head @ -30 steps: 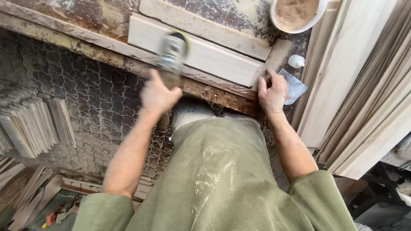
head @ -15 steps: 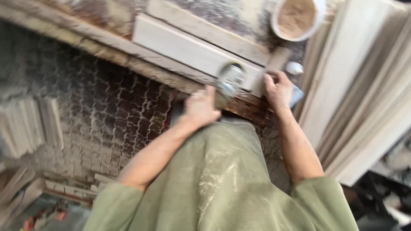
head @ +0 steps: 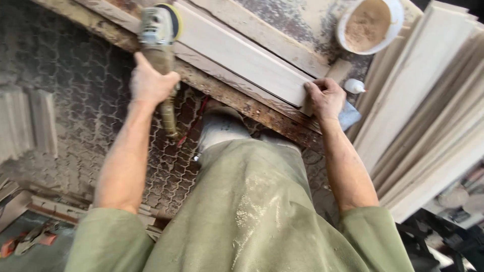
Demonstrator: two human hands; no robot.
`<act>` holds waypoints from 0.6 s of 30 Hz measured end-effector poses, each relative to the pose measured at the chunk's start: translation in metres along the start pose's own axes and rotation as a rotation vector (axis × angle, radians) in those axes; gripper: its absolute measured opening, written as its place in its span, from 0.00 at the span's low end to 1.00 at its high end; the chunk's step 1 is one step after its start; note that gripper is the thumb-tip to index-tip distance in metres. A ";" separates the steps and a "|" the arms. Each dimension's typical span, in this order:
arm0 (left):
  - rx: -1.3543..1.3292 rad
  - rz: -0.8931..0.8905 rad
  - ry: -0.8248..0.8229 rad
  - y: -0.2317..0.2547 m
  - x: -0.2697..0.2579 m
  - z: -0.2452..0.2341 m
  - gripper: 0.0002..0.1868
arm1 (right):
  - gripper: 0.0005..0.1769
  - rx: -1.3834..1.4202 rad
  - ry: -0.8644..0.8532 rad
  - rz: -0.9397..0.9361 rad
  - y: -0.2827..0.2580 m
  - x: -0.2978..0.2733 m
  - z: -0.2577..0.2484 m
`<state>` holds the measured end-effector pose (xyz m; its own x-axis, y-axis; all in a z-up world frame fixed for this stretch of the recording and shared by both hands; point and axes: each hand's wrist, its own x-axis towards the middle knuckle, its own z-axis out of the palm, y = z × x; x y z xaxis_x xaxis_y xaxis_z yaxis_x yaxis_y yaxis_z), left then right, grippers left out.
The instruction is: Sanding wooden planks with a power sander and applying wood glue to joints.
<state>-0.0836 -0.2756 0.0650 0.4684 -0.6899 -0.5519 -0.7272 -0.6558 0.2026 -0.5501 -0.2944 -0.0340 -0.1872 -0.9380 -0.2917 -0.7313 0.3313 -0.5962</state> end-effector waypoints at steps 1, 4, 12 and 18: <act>0.010 -0.012 0.032 -0.013 0.013 0.004 0.52 | 0.09 0.009 -0.007 0.023 -0.003 0.002 -0.003; 0.040 0.032 -0.068 0.055 -0.061 0.002 0.47 | 0.09 0.012 -0.017 0.065 -0.003 0.007 0.000; 0.375 0.518 -0.389 0.099 -0.136 0.143 0.40 | 0.13 -0.086 -0.161 0.087 -0.002 0.014 -0.003; 0.308 0.451 -0.240 0.051 -0.099 0.117 0.40 | 0.12 -0.109 -0.144 0.065 0.000 0.012 -0.007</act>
<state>-0.2256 -0.2044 0.0356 -0.0215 -0.7675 -0.6406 -0.9569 -0.1698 0.2355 -0.5566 -0.3066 -0.0321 -0.1459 -0.8883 -0.4354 -0.7889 0.3700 -0.4906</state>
